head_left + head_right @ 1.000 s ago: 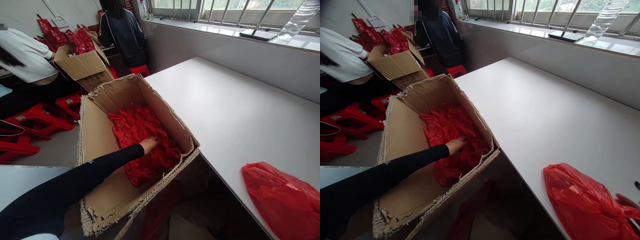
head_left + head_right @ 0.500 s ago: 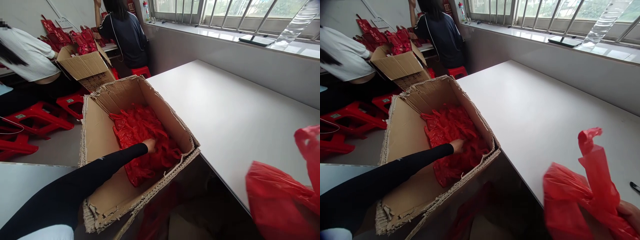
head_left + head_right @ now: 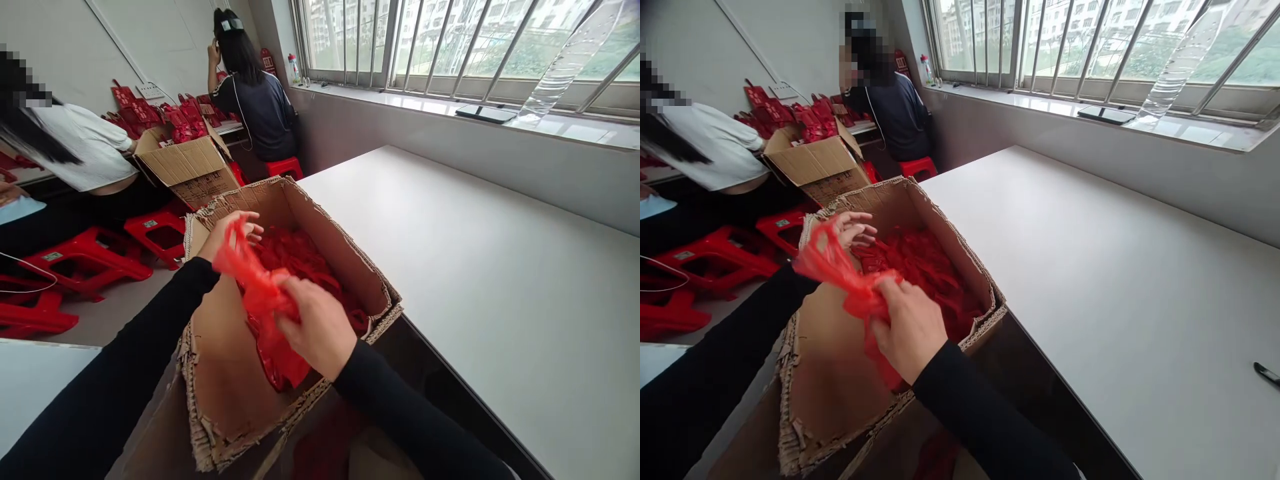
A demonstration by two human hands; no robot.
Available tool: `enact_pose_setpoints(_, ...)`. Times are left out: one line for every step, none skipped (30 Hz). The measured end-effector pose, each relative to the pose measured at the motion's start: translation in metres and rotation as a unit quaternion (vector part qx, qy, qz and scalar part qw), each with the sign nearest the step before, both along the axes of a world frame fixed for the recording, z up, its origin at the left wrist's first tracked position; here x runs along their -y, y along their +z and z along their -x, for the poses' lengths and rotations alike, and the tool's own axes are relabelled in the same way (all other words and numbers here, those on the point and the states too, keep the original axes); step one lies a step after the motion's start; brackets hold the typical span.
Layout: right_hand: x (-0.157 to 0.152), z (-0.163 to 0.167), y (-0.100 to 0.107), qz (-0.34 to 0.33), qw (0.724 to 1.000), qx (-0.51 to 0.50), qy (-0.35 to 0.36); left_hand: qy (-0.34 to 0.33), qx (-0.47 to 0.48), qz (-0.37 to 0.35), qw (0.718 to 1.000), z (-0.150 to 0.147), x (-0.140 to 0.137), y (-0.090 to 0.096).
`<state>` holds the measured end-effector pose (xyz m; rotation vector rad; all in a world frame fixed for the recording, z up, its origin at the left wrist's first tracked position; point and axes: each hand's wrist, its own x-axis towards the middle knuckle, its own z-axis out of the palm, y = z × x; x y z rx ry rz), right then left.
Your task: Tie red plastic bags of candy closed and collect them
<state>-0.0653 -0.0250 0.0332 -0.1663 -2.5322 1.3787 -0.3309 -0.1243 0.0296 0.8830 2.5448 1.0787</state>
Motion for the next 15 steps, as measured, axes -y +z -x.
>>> enact_pose_setpoints(0.004, -0.003, -0.006, -0.049, 0.996, 0.055, 0.041, 0.017, 0.002, -0.005, 1.000, -0.001, 0.010, 0.002)
enact_pose_setpoints(0.005, -0.010, -0.010, -0.083, 0.990, 0.087, 0.069, 0.031, 0.000, -0.009, 0.999, -0.004, 0.020, 0.004)
enact_pose_setpoints(0.004, -0.021, -0.012, -0.100, 0.987, 0.099, 0.082, 0.044, -0.009, -0.014, 0.999, -0.008, 0.031, 0.007)
enact_pose_setpoints(-0.001, -0.033, -0.011, -0.099, 0.988, 0.091, 0.077, 0.059, -0.026, -0.023, 0.998, -0.013, 0.043, 0.009)
enact_pose_setpoints(-0.007, -0.046, -0.009, -0.087, 0.992, 0.074, 0.058, 0.081, -0.051, -0.036, 0.995, -0.019, 0.055, 0.010)
enact_pose_setpoints(-0.013, -0.057, -0.006, -0.072, 0.996, 0.054, 0.029, 0.112, -0.079, -0.053, 0.989, -0.024, 0.069, 0.011)
enact_pose_setpoints(-0.020, -0.068, -0.004, -0.054, 0.998, 0.036, -0.005, 0.151, -0.103, -0.071, 0.981, -0.028, 0.082, 0.011)
enact_pose_setpoints(-0.025, -0.076, -0.003, -0.037, 0.998, 0.022, -0.045, 0.197, -0.123, -0.088, 0.969, -0.031, 0.096, 0.009)
enact_pose_setpoints(-0.029, -0.083, -0.004, -0.020, 0.996, 0.010, -0.089, 0.244, -0.132, -0.102, 0.955, -0.034, 0.109, 0.005)
enact_pose_setpoints(-0.030, -0.088, -0.007, 0.000, 0.992, 0.005, -0.130, 0.288, -0.129, -0.112, 0.942, -0.036, 0.121, 0.000)
enact_pose_setpoints(-0.030, -0.093, -0.012, 0.026, 0.986, 0.010, -0.164, 0.324, -0.110, -0.119, 0.932, -0.037, 0.130, -0.007)
enact_pose_setpoints(-0.029, -0.096, -0.019, 0.057, 0.980, 0.023, -0.191, 0.348, -0.078, -0.123, 0.926, -0.039, 0.138, -0.014)
enact_pose_setpoints(-0.026, -0.098, -0.026, 0.090, 0.972, 0.041, -0.213, 0.363, -0.039, -0.125, 0.922, -0.041, 0.142, -0.022)
enact_pose_setpoints(-0.023, -0.100, -0.034, 0.121, 0.963, 0.060, -0.231, 0.369, 0.002, -0.126, 0.921, -0.043, 0.144, -0.029)
enact_pose_setpoints(-0.020, -0.101, -0.041, 0.150, 0.954, 0.078, -0.247, 0.369, 0.039, -0.126, 0.920, -0.046, 0.144, -0.036)
